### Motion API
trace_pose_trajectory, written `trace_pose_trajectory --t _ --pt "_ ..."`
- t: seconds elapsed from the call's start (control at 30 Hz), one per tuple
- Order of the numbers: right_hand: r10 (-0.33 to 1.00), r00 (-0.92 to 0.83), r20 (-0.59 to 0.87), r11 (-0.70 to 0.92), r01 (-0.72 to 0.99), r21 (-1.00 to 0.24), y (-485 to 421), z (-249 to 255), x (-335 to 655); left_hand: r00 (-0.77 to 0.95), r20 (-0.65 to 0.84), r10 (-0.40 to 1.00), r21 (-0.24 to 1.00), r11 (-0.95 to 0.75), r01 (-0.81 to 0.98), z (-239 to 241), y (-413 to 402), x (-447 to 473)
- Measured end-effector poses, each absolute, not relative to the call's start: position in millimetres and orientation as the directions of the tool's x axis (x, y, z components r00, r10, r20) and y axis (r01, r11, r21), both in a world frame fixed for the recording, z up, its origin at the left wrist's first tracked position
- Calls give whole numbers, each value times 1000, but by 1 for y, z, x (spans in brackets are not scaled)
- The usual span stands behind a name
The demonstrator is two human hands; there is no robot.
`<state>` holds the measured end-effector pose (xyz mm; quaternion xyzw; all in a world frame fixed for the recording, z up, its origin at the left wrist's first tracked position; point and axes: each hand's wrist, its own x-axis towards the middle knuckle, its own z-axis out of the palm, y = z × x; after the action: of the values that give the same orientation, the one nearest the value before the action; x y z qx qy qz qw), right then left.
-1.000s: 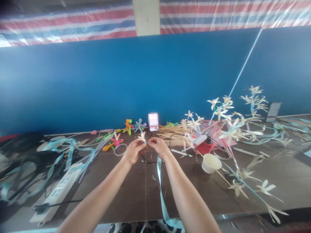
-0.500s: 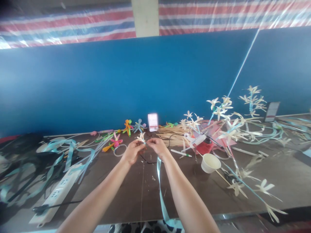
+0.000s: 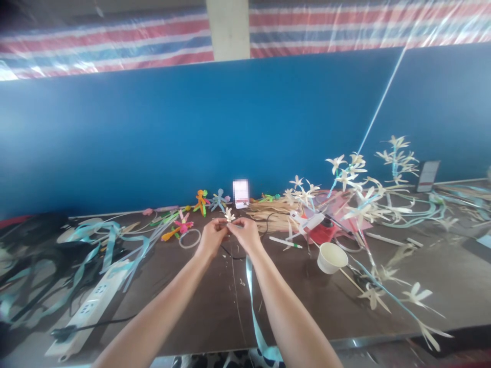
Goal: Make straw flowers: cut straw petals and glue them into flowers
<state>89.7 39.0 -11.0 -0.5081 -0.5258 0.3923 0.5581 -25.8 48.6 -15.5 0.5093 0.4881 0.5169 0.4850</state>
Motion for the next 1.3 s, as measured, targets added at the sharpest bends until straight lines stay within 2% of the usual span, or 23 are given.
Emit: trace_pose_trajectory --t 0.27,0.57,0.77,1.13,1.3 --pt "958 226 177 176 23 -984 43 -19 90 -26 84 996 996 -84 1 -24 51 -21" --pt "977 205 52 108 -273 -956 41 -27 84 -14 88 996 995 -88 -54 -31 49 -16" --pt "976 210 -56 36 -411 -911 36 -28 76 -78 72 994 993 -79 -93 -33 45 -16" --pt "942 298 -152 12 -485 -875 37 -32 60 -132 66 989 990 -81 -113 -38 42 -11" --pt "945 276 -176 -25 -476 -879 39 -34 62 -116 53 992 993 -65 -100 -40 48 -13"
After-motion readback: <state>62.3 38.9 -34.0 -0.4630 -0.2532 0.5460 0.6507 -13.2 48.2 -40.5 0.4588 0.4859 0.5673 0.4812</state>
